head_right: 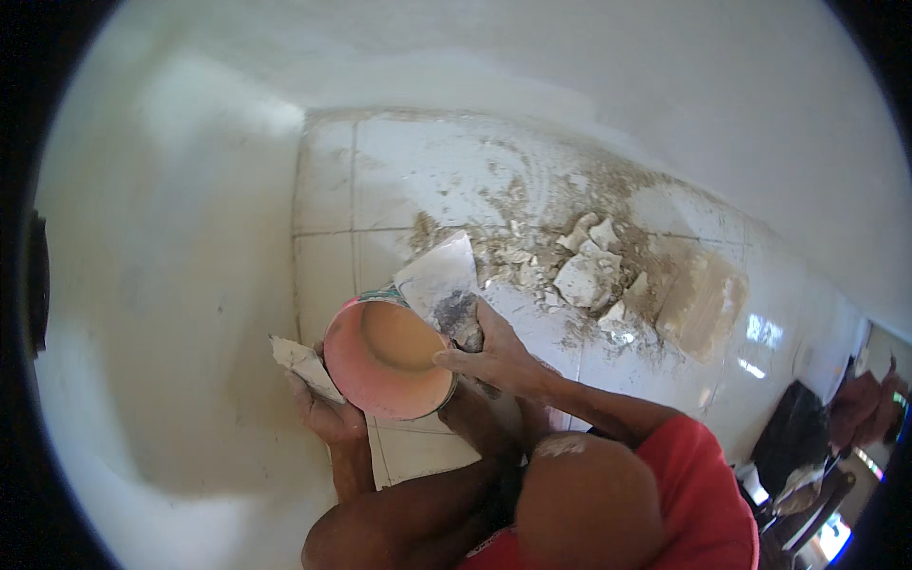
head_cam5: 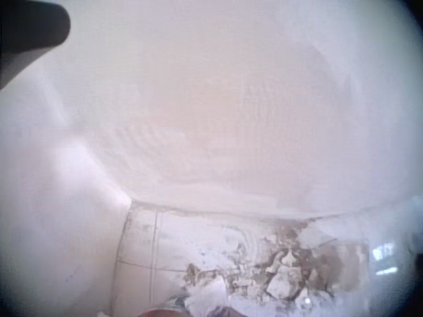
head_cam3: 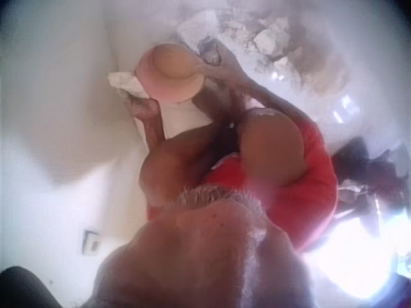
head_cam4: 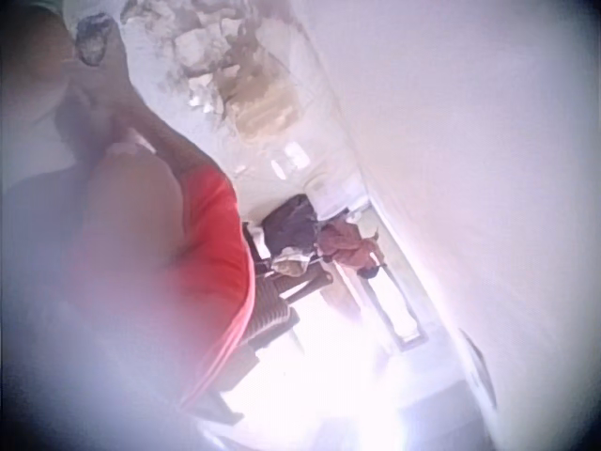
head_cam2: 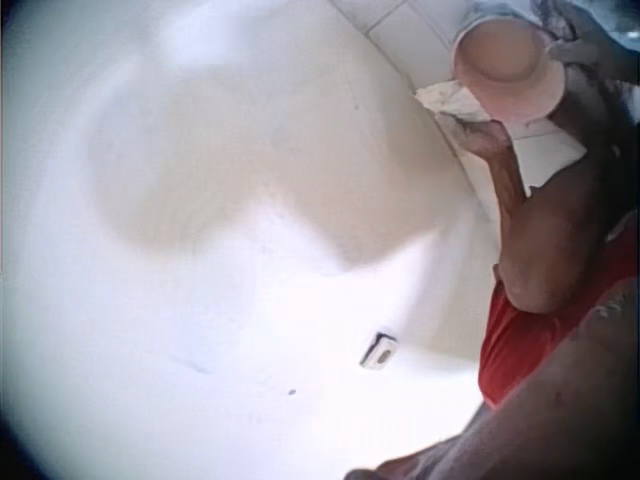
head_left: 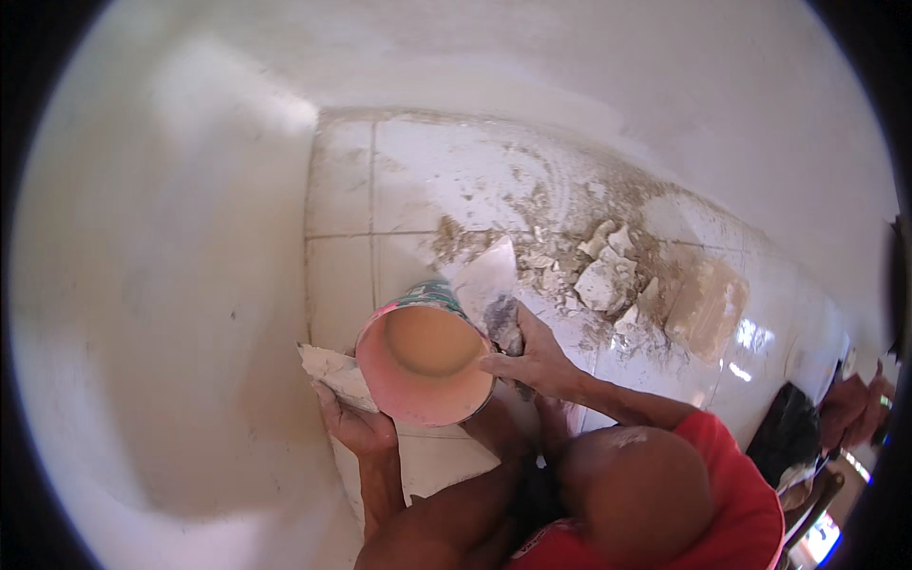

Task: The person scrapes old plaster and paint from a wall using putty knives, scoops compound from a container onto the putty knives, and applies the compound to the wall.

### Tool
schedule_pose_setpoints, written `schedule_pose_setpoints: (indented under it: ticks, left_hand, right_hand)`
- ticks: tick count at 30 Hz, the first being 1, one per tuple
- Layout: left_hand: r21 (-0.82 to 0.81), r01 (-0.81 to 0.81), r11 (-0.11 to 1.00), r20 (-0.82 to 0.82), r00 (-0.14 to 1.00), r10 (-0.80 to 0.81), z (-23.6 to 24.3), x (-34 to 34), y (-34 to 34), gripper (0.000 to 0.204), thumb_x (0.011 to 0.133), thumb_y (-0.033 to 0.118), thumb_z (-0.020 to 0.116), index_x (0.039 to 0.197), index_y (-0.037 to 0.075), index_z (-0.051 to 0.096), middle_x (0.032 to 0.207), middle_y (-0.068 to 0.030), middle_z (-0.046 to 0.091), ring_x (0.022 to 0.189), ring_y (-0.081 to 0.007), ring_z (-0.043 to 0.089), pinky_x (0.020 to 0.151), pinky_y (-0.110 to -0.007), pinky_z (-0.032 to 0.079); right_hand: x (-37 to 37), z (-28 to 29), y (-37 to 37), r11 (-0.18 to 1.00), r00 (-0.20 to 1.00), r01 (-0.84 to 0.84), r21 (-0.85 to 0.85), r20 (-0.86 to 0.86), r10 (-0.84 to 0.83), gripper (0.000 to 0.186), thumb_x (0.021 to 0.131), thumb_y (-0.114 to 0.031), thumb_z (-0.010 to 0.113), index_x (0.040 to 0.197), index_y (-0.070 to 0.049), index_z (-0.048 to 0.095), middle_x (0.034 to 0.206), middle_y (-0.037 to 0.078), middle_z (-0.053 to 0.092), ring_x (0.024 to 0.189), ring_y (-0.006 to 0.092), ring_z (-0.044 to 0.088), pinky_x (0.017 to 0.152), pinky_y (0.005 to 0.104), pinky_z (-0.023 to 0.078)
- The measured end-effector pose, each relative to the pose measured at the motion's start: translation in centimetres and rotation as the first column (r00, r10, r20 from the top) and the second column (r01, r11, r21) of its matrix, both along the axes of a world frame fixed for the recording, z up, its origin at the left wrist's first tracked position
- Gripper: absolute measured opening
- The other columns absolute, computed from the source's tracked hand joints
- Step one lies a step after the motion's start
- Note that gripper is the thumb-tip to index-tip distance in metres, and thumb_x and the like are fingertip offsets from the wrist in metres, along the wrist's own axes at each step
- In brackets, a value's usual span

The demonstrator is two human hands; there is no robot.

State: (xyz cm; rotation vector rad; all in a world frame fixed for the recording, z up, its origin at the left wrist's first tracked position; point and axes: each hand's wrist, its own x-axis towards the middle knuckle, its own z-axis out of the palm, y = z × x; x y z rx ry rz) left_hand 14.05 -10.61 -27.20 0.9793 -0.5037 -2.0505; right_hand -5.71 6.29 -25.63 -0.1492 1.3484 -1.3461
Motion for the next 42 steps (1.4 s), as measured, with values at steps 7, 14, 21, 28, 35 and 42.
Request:
schedule_pose_setpoints:
  ticks: [7, 14, 21, 28, 35, 42]
  left_hand:
    - [0.039, 0.363, 0.931, -0.123, 0.926, -0.356, 1.6, -8.5, 1.1, 0.049, 0.104, 0.038, 0.035, 0.137, 0.002, 0.042, 0.13, -0.0169, 0.055, 0.12, -0.0277, 0.052, 0.107, -0.045, 0.038]
    - [0.042, 0.702, 0.711, -0.195, 0.704, -0.683, -0.5, -14.0, 7.3, 0.045, 0.101, 0.035, 0.046, 0.133, 0.003, 0.044, 0.129, -0.0114, 0.055, 0.12, -0.0233, 0.053, 0.105, -0.042, 0.041]
    - [0.148, 0.896, 0.42, -0.398, 0.442, -0.804, -1.7, -14.3, 17.1, 0.049, 0.089, 0.024, 0.069, 0.127, 0.004, 0.045, 0.116, -0.0065, 0.059, 0.109, -0.0176, 0.058, 0.096, -0.035, 0.047]
    - [0.166, 0.967, 0.191, -0.478, 0.248, -0.842, -4.4, -12.2, 26.3, 0.034, 0.096, 0.023, 0.062, 0.125, 0.008, 0.051, 0.119, -0.004, 0.061, 0.111, -0.0144, 0.057, 0.094, -0.031, 0.047]
    - [0.162, 0.986, 0.042, -0.567, 0.127, -0.814, -2.2, -12.8, 30.8, 0.033, 0.097, 0.03, 0.059, 0.123, 0.01, 0.051, 0.118, -0.0028, 0.061, 0.111, -0.0134, 0.057, 0.095, -0.032, 0.047]
    - [0.066, 0.997, -0.043, -0.641, 0.009, -0.768, -2.7, -13.0, 29.7, 0.041, 0.096, 0.037, 0.06, 0.123, 0.009, 0.051, 0.119, -0.0027, 0.06, 0.112, -0.0137, 0.057, 0.094, -0.034, 0.048]
  right_hand:
    - [-1.6, 1.2, 7.0, 0.892, 0.889, 0.44, -0.099, -0.091, -0.449, 0.068, 0.078, -0.018, 0.079, 0.133, 0.0, 0.043, 0.104, 0.004, 0.059, 0.076, 0.0068, 0.057, 0.062, 0.0215, 0.049]
    - [0.9, 2.6, 15.1, 0.662, 0.614, 0.749, 0.028, -0.404, -0.678, 0.053, 0.078, -0.021, 0.073, 0.119, 0.0, 0.047, 0.07, 0.002, 0.057, 0.045, 0.0073, 0.049, 0.033, 0.0215, 0.038]
    - [7.0, 3.6, 23.4, 0.379, 0.298, 0.925, -0.032, -0.557, -0.775, 0.046, 0.084, -0.021, 0.068, 0.12, 0.003, 0.051, 0.077, 0.001, 0.055, 0.053, 0.0041, 0.048, 0.046, 0.0178, 0.037]
    - [11.9, 1.5, 32.1, 0.193, 0.125, 0.98, -0.041, -0.629, -0.768, 0.032, 0.087, -0.014, 0.067, 0.112, -0.001, 0.052, 0.076, -0.001, 0.054, 0.052, 0.0039, 0.045, 0.044, 0.0189, 0.036]
    - [13.6, 1.4, 38.2, 0.134, 0.08, 0.991, -0.019, -0.716, -0.693, 0.023, 0.088, -0.012, 0.067, 0.106, -0.004, 0.055, 0.068, -0.003, 0.052, 0.05, 0.0041, 0.046, 0.044, 0.0197, 0.035]
    - [11.6, 4.3, 36.4, 0.1, 0.168, 0.986, 0.136, -0.77, -0.615, 0.023, 0.09, -0.015, 0.066, 0.107, -0.005, 0.055, 0.067, -0.004, 0.051, 0.051, 0.0035, 0.046, 0.045, 0.018, 0.035]
